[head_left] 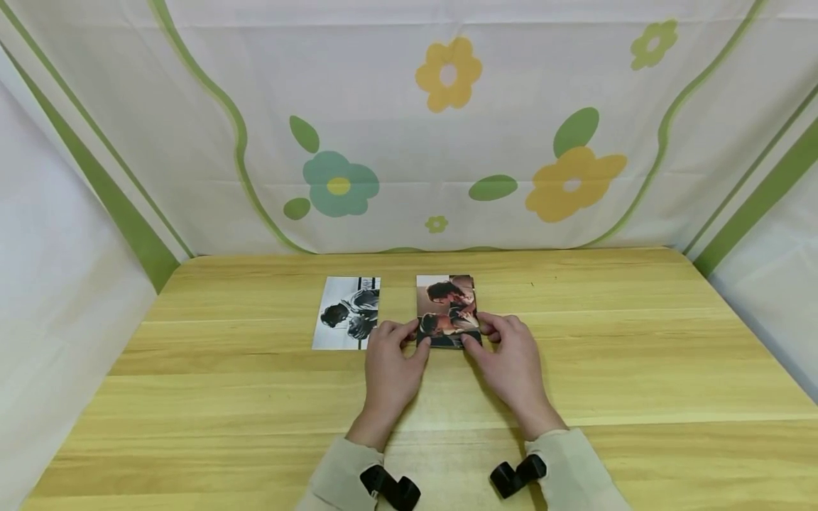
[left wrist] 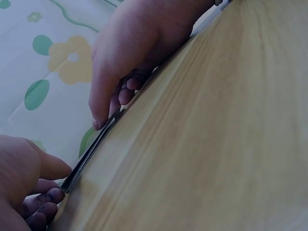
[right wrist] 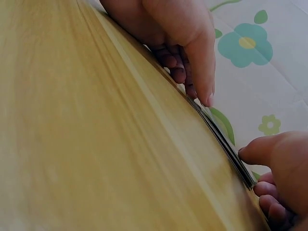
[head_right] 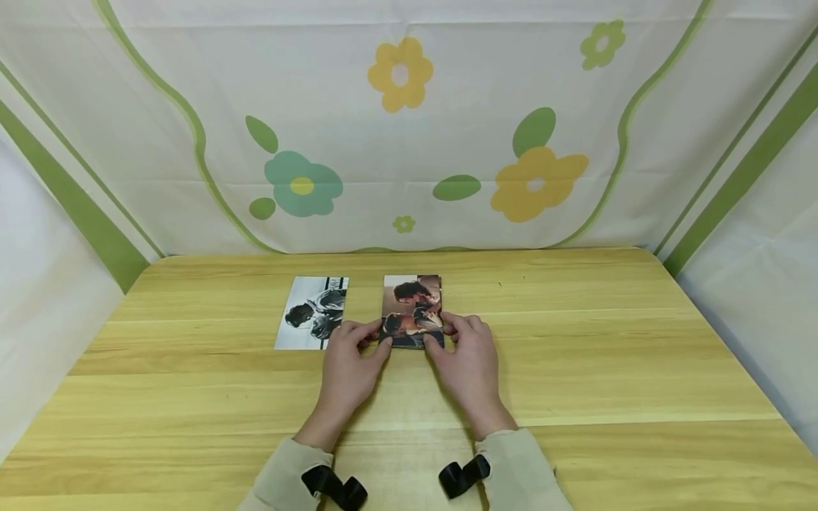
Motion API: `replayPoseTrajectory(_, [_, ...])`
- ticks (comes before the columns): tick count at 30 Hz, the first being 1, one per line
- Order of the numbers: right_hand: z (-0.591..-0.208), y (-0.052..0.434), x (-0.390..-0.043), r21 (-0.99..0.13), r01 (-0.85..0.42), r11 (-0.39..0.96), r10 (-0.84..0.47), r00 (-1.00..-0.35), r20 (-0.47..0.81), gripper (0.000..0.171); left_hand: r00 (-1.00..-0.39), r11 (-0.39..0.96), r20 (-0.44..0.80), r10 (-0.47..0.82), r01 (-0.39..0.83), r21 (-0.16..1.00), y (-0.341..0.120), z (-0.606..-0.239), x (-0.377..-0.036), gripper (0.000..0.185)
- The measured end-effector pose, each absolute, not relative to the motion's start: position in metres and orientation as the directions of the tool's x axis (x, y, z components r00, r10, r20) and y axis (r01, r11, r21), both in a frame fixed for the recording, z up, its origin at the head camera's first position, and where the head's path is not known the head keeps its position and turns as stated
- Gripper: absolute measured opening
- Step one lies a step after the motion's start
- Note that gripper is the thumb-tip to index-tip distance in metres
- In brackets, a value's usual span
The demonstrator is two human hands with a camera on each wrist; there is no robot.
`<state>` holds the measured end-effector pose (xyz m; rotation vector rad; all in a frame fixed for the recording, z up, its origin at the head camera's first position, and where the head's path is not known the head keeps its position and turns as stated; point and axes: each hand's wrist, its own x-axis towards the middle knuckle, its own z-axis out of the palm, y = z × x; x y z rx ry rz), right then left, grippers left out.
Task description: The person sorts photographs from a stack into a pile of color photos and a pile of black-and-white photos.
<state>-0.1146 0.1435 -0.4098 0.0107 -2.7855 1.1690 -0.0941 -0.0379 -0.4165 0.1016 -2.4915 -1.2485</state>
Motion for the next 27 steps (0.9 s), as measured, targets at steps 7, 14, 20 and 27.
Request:
replayPoseTrajectory(7, [-0.4071, 0.1413, -0.1142, -0.711, -0.03, 0.703, 0.045, -0.995, 0.086, 0.056, -0.936, 0.599, 0.272, -0.222, 0.089, 0.796, -0.0387, -0.4161, -0.094, 0.032])
replayPoseTrajectory(14, [-0.4078, 0.1391, -0.1147, -0.689, -0.021, 0.725, 0.042, -0.996, 0.076, 0.062, -0.939, 0.605, 0.267, -0.218, 0.084, 0.792, -0.0389, -0.4158, -0.0942, 0.035])
replayPoseTrajectory(20, [-0.4077, 0.1381, -0.1146, -0.691, -0.014, 0.723, 0.052, -0.996, 0.074, 0.064, -0.943, 0.626, 0.26, -0.207, 0.077, 0.776, -0.0381, -0.4167, -0.0943, 0.04])
replayPoseTrajectory(27, [-0.4079, 0.1378, -0.1138, -0.679, -0.02, 0.734, 0.046, -0.996, 0.079, 0.065, -0.946, 0.643, 0.259, -0.193, 0.077, 0.762, -0.0384, -0.4168, -0.0942, 0.04])
